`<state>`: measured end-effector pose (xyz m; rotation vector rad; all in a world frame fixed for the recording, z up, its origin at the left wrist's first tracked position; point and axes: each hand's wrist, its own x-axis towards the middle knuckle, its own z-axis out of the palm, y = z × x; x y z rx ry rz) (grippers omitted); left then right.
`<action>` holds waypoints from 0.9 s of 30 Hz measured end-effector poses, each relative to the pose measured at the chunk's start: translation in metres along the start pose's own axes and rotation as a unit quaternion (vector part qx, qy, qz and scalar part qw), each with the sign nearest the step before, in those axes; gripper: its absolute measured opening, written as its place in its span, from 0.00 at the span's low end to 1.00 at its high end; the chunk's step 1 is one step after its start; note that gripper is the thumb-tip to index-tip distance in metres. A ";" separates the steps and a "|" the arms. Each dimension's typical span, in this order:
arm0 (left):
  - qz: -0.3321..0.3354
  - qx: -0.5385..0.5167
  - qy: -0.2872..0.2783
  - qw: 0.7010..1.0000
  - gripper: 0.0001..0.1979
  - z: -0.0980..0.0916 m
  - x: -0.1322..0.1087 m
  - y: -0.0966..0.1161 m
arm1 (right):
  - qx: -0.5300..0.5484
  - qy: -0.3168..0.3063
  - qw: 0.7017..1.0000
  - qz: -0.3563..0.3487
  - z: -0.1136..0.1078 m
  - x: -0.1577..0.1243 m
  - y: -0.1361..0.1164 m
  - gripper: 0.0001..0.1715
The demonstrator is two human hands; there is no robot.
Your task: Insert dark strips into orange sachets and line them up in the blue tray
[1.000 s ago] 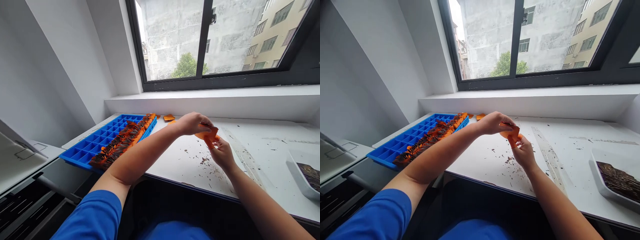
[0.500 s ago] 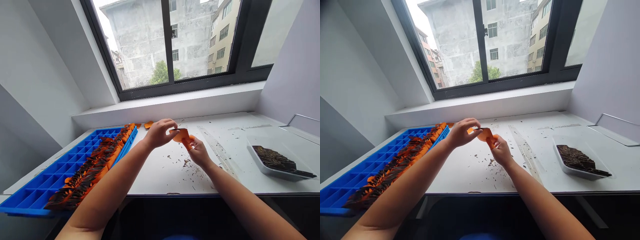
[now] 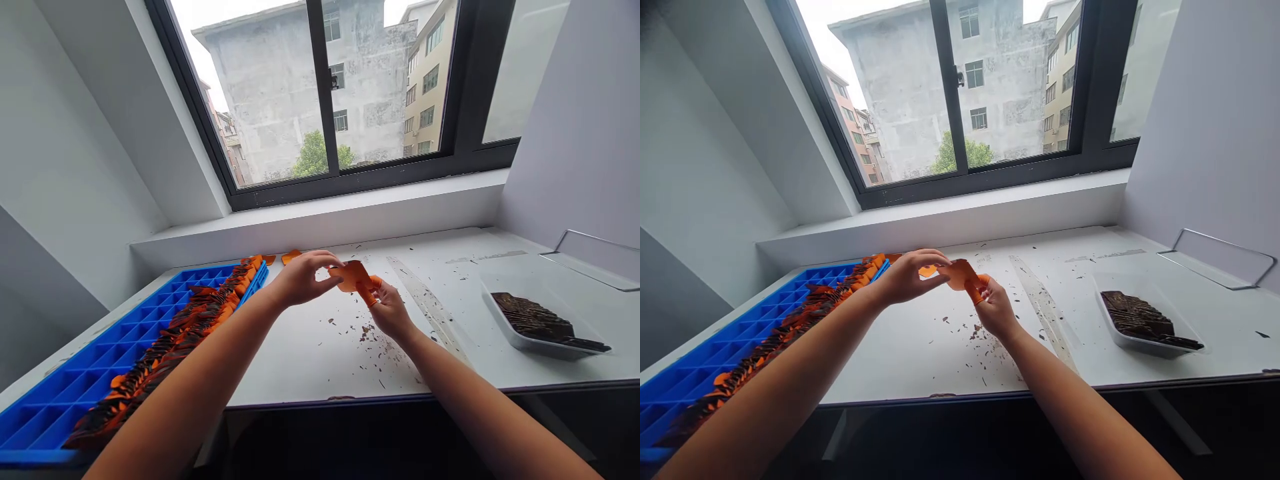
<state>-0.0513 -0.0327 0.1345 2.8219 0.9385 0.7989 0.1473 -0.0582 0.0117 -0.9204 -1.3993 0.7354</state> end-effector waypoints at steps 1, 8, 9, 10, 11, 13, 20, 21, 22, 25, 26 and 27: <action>-0.007 -0.016 -0.003 1.000 0.09 0.000 -0.001 -0.001 | 0.000 0.001 1.000 0.003 0.000 0.000 0.001 0.27; -0.057 -0.025 -0.025 0.998 0.07 0.002 -0.005 -0.004 | -0.007 0.000 1.000 0.000 0.001 0.000 0.004 0.27; -0.056 -0.024 -0.021 0.998 0.07 0.001 -0.005 -0.003 | -0.004 -0.003 1.000 0.002 0.001 0.000 0.004 0.27; -0.054 -0.026 -0.014 0.998 0.07 0.000 -0.005 -0.003 | -0.001 -0.008 1.000 0.003 0.002 0.000 0.004 0.28; -0.053 -0.033 -0.007 0.998 0.07 -0.001 -0.005 -0.002 | 0.001 -0.013 1.000 0.003 0.002 0.000 0.004 0.28; -0.050 -0.056 -0.002 0.997 0.07 -0.004 -0.006 -0.001 | 0.005 -0.023 1.000 0.007 0.002 0.000 0.003 0.29; -0.085 -0.091 -0.086 0.988 0.32 0.001 -0.008 0.001 | 0.041 -0.066 0.997 0.021 0.002 -0.002 -0.003 0.31; -0.095 -0.095 -0.098 0.986 0.31 0.001 -0.007 0.002 | 0.049 -0.071 0.996 0.025 0.003 -0.002 -0.003 0.30; -0.098 -0.100 -0.106 0.985 0.28 0.001 -0.006 0.002 | 0.056 -0.077 0.995 0.031 0.003 -0.002 -0.003 0.30; -0.077 -0.108 -0.115 0.984 0.17 -0.003 -0.003 0.003 | 0.071 -0.096 0.992 0.049 0.005 -0.003 -0.001 0.29; -0.070 -0.106 -0.115 0.985 0.15 -0.004 -0.003 0.003 | 0.074 -0.099 0.991 0.052 0.005 -0.003 0.000 0.29; -0.066 -0.102 -0.114 0.986 0.14 -0.006 -0.003 0.002 | 0.077 -0.101 0.991 0.054 0.005 -0.003 0.000 0.29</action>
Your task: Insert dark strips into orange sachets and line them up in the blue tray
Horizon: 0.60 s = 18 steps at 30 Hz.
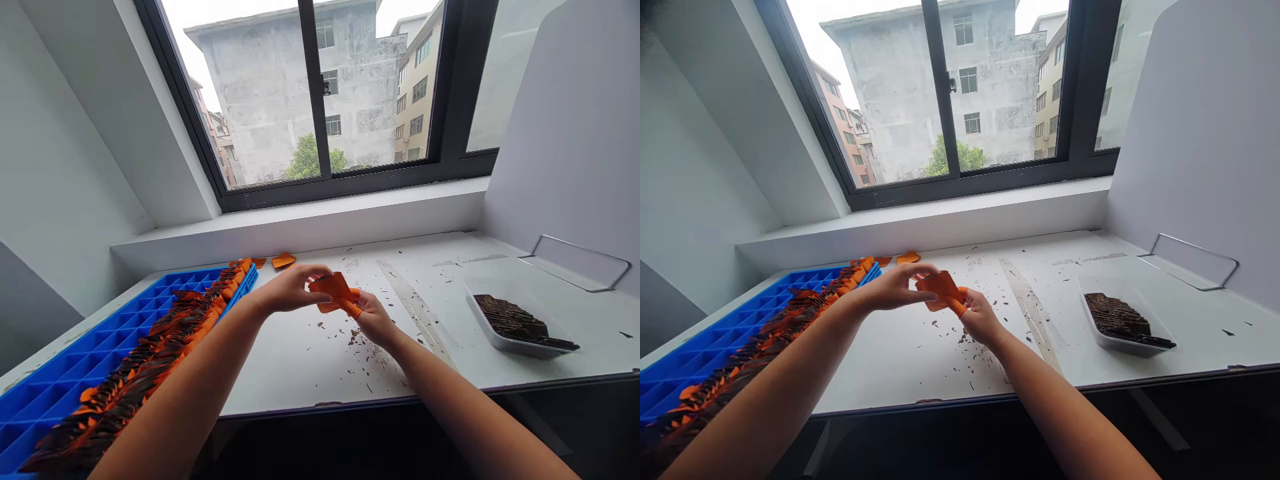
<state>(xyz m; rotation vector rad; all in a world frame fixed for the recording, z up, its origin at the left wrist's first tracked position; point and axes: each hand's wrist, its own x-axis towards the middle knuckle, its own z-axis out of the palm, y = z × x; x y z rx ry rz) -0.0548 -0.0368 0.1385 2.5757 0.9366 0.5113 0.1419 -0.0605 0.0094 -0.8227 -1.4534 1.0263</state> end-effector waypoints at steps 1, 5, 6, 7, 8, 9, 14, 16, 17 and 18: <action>0.000 0.005 0.003 1.000 0.13 -0.001 0.000 -0.001 | 0.003 0.001 1.000 -0.001 0.000 0.000 0.001 0.29; -0.012 0.011 0.034 0.999 0.10 -0.001 -0.003 -0.006 | 0.004 0.009 1.000 -0.014 0.000 0.001 0.000 0.28; -0.016 0.007 0.043 0.999 0.10 -0.001 -0.003 -0.008 | 0.002 0.012 1.000 -0.016 0.000 0.001 0.000 0.28; -0.018 0.000 0.051 0.999 0.11 -0.001 -0.003 -0.009 | -0.001 0.016 1.000 -0.017 0.000 0.001 -0.001 0.28; -0.019 -0.007 0.060 0.998 0.10 0.000 -0.003 -0.010 | -0.004 0.021 1.000 -0.018 0.000 0.001 -0.001 0.28; -0.021 -0.014 0.067 0.997 0.10 0.001 -0.002 -0.011 | -0.008 0.025 0.999 -0.020 -0.001 0.001 -0.002 0.28; -0.053 -0.041 0.055 0.996 0.16 0.001 0.000 -0.010 | -0.027 0.036 0.998 -0.037 -0.004 0.001 0.003 0.28; -0.067 -0.022 0.013 0.997 0.16 -0.001 -0.001 -0.006 | -0.036 0.044 0.998 -0.040 -0.006 0.001 0.006 0.27; -0.073 -0.004 -0.011 0.997 0.13 -0.002 -0.001 -0.004 | -0.041 0.044 0.997 -0.040 -0.006 0.000 0.006 0.26; -0.077 0.016 -0.034 0.996 0.10 -0.004 -0.002 -0.001 | -0.046 0.040 0.997 -0.040 -0.006 0.000 0.006 0.26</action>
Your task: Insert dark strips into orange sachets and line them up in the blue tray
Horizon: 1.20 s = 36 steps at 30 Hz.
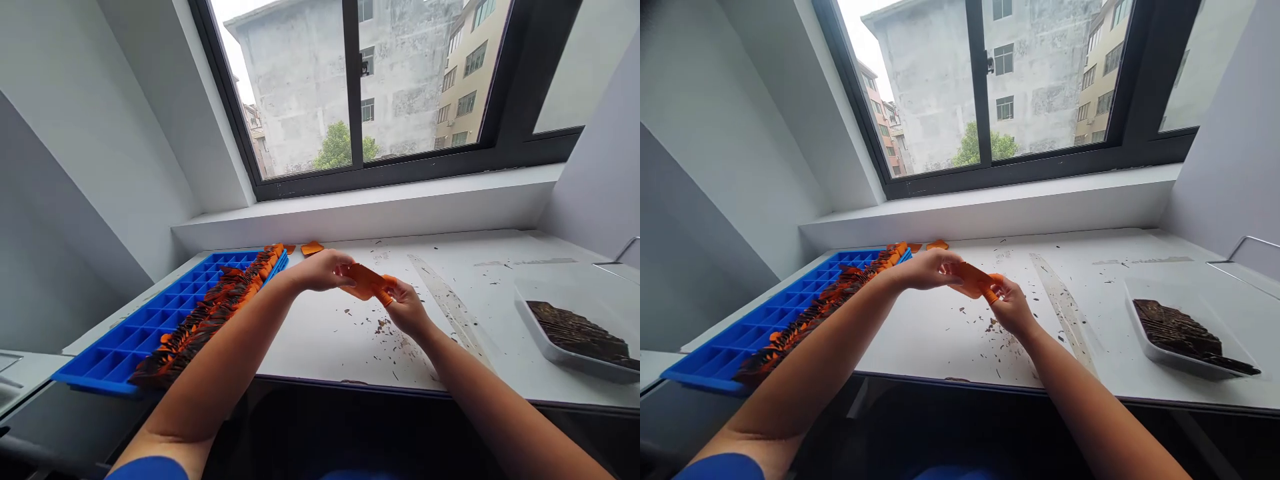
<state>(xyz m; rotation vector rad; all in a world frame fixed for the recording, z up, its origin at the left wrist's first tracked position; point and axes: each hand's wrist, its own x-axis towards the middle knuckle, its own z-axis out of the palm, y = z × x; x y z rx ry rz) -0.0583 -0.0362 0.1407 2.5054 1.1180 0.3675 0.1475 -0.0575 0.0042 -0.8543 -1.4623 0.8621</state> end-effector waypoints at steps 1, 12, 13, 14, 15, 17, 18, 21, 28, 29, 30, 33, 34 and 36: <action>-0.003 0.021 -0.016 1.000 0.08 -0.001 -0.001 0.003 | -0.005 -0.007 1.000 -0.002 0.000 -0.001 -0.001 0.25; -0.135 0.216 -0.025 0.967 0.14 -0.072 -0.018 0.013 | -0.033 -0.029 0.997 0.060 0.001 -0.007 -0.010 0.37; -0.149 0.223 -0.009 0.963 0.13 -0.087 -0.025 0.004 | -0.041 -0.034 0.997 0.064 0.001 -0.007 -0.011 0.37; -0.177 0.240 0.010 0.954 0.13 -0.102 -0.033 -0.007 | -0.047 -0.039 0.996 0.067 0.001 -0.007 -0.012 0.37; -0.214 0.264 0.038 0.940 0.12 -0.116 -0.042 -0.021 | -0.053 -0.043 0.995 0.070 0.001 -0.008 -0.013 0.37; -0.284 0.311 0.105 0.901 0.12 -0.137 -0.064 -0.053 | -0.067 -0.055 0.994 0.070 0.002 -0.009 -0.014 0.36; -0.317 0.325 0.129 0.881 0.12 -0.143 -0.075 -0.071 | -0.075 -0.063 0.993 0.070 0.002 -0.010 -0.015 0.35; -0.375 0.328 0.147 0.854 0.11 -0.150 -0.111 -0.121 | -0.091 -0.087 0.989 0.076 0.004 -0.012 -0.014 0.34; -0.316 0.254 0.199 0.892 0.10 -0.131 -0.162 -0.198 | -0.127 -0.092 0.985 0.070 0.004 -0.012 -0.009 0.33; -0.297 0.207 0.203 0.910 0.10 -0.127 -0.164 -0.204 | -0.130 -0.092 0.985 0.071 0.004 -0.012 -0.008 0.33; -0.281 0.153 0.212 0.923 0.11 -0.124 -0.164 -0.210 | -0.133 -0.092 0.984 0.072 0.004 -0.012 -0.007 0.33; -0.268 0.015 0.251 0.930 0.18 -0.113 -0.162 -0.221 | -0.139 -0.091 0.983 0.071 0.004 -0.012 -0.006 0.34; -0.271 -0.010 0.259 0.927 0.21 -0.109 -0.161 -0.222 | -0.141 -0.092 0.983 0.071 0.004 -0.012 -0.006 0.34; -0.278 -0.038 0.260 0.924 0.24 -0.104 -0.160 -0.224 | -0.145 -0.095 0.982 0.073 0.005 -0.013 -0.009 0.33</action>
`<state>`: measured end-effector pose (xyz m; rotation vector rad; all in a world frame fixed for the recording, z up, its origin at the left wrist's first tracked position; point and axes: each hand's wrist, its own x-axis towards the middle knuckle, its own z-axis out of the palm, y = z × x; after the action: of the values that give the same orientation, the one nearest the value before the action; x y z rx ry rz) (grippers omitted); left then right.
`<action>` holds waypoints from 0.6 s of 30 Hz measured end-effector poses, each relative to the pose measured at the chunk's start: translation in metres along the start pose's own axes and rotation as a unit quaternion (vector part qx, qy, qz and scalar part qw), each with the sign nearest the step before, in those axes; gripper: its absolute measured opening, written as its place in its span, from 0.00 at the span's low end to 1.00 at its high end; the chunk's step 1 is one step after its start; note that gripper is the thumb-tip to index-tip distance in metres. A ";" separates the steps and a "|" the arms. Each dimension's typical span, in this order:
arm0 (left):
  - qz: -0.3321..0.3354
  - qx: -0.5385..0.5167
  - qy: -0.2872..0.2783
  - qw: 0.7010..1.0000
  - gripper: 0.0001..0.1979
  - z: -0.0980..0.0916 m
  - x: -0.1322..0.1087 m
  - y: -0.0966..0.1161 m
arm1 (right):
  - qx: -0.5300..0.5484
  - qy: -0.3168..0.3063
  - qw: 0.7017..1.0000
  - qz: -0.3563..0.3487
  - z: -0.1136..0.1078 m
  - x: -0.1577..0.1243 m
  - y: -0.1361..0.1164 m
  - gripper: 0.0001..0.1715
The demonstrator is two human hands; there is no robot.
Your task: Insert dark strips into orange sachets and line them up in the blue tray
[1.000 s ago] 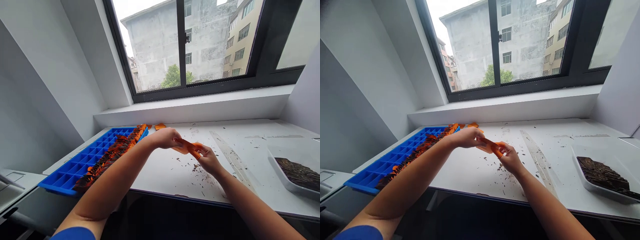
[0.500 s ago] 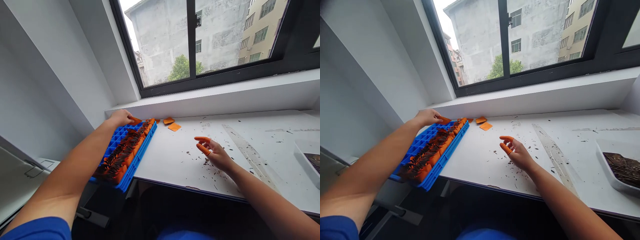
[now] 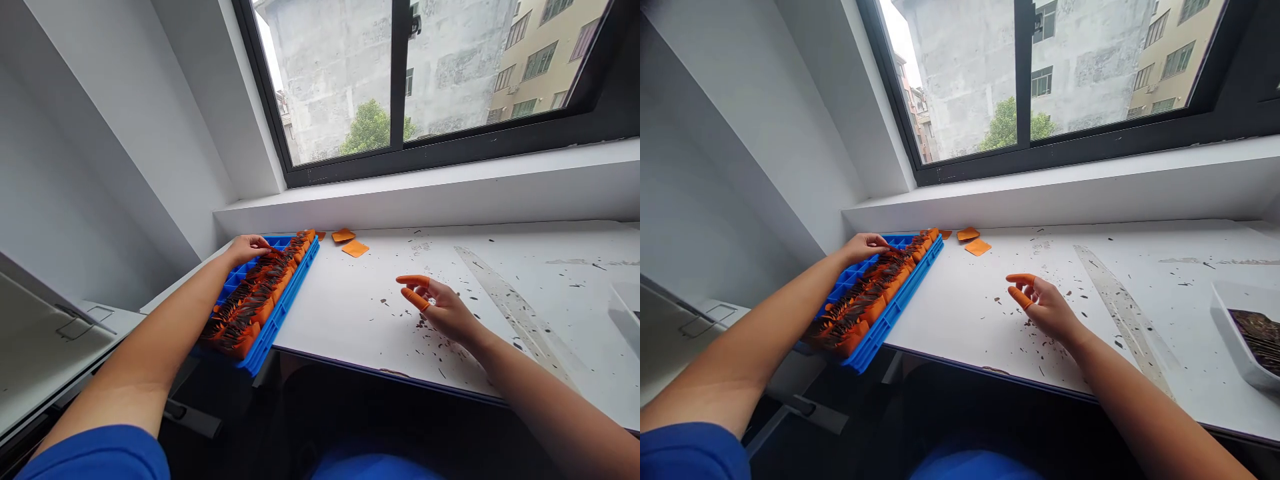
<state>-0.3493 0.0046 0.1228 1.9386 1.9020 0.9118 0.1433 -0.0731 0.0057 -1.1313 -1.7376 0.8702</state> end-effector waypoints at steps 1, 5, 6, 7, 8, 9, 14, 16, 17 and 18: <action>-0.010 -0.010 -0.006 1.000 0.26 0.002 -0.001 -0.001 | -0.002 -0.002 1.000 0.001 0.000 -0.001 -0.001 0.33; -0.073 -0.072 -0.030 0.994 0.28 0.004 -0.004 -0.004 | -0.002 -0.009 1.000 0.000 0.000 -0.002 -0.004 0.32; -0.084 -0.081 -0.032 0.993 0.29 0.003 -0.004 -0.006 | 0.001 -0.010 1.000 0.001 0.001 -0.003 -0.004 0.32; -0.095 -0.085 -0.034 0.991 0.29 0.002 -0.005 -0.008 | 0.005 -0.011 1.000 0.003 0.001 -0.003 -0.004 0.32; -0.106 -0.086 -0.037 0.990 0.30 0.001 -0.005 -0.010 | 0.010 -0.012 1.000 0.005 0.001 -0.003 -0.003 0.32; -0.116 -0.087 -0.042 0.989 0.31 -0.001 -0.005 -0.013 | 0.016 -0.013 1.000 0.007 0.001 -0.003 -0.003 0.32; -0.134 -0.111 -0.074 0.982 0.36 -0.008 -0.008 -0.022 | 0.068 -0.012 0.997 0.034 -0.001 -0.001 -0.004 0.31; -0.129 -0.121 -0.077 0.981 0.37 -0.010 -0.012 -0.022 | 0.094 -0.005 0.995 0.045 -0.003 0.001 -0.004 0.29; -0.124 -0.127 -0.082 0.981 0.38 -0.010 -0.014 -0.020 | 0.102 -0.002 0.993 0.050 -0.003 0.001 -0.005 0.29; -0.118 -0.134 -0.090 0.980 0.40 -0.011 -0.016 -0.018 | 0.108 0.000 0.993 0.056 -0.004 0.002 -0.004 0.28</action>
<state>-0.3691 -0.0116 0.1166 1.5460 1.7566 0.8414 0.1447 -0.0724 0.0115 -1.0908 -1.5493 1.0973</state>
